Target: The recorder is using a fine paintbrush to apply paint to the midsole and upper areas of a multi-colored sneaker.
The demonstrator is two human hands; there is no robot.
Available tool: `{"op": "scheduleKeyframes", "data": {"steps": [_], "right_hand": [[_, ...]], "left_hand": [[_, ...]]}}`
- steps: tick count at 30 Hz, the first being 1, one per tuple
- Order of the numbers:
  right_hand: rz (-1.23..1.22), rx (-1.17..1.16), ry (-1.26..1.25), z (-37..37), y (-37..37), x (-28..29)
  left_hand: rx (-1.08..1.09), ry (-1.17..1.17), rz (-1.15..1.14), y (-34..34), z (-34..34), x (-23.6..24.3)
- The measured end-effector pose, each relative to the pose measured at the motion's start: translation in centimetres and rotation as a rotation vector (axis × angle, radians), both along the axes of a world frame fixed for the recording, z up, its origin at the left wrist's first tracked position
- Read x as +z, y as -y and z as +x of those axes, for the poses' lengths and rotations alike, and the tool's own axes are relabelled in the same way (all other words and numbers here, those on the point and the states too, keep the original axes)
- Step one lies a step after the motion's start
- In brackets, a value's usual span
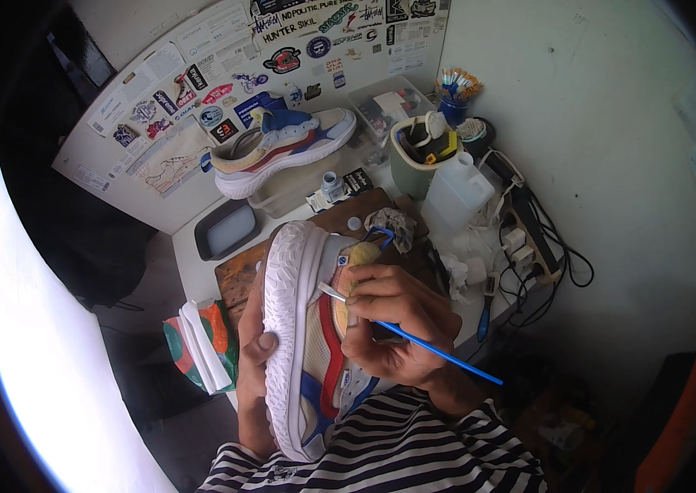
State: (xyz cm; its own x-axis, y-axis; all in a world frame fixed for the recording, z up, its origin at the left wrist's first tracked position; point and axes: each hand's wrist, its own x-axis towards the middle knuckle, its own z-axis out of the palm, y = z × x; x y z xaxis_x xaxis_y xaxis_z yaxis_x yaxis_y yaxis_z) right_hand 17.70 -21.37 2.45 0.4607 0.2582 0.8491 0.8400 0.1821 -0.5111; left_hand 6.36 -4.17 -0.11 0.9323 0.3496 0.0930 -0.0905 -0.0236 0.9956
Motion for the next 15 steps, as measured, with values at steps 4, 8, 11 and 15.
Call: {"op": "scheduleKeyframes", "data": {"steps": [4,8,11,15], "right_hand": [[-0.017,0.002,-0.004,0.0,0.0,-0.1],[-0.009,0.000,0.010,0.1,0.0,-0.4],[0.004,0.020,0.020,0.0,-0.2,-0.2],[-0.002,0.030,0.018,-0.1,-0.1,0.0]], "left_hand": [[-0.006,-0.002,0.045,-0.3,0.0,0.2],[-0.019,-0.004,0.038,-0.1,0.1,0.2],[-0.013,0.016,0.048,-0.3,0.0,-0.4],[-0.018,0.016,0.057,-0.3,0.3,-0.5]]}}
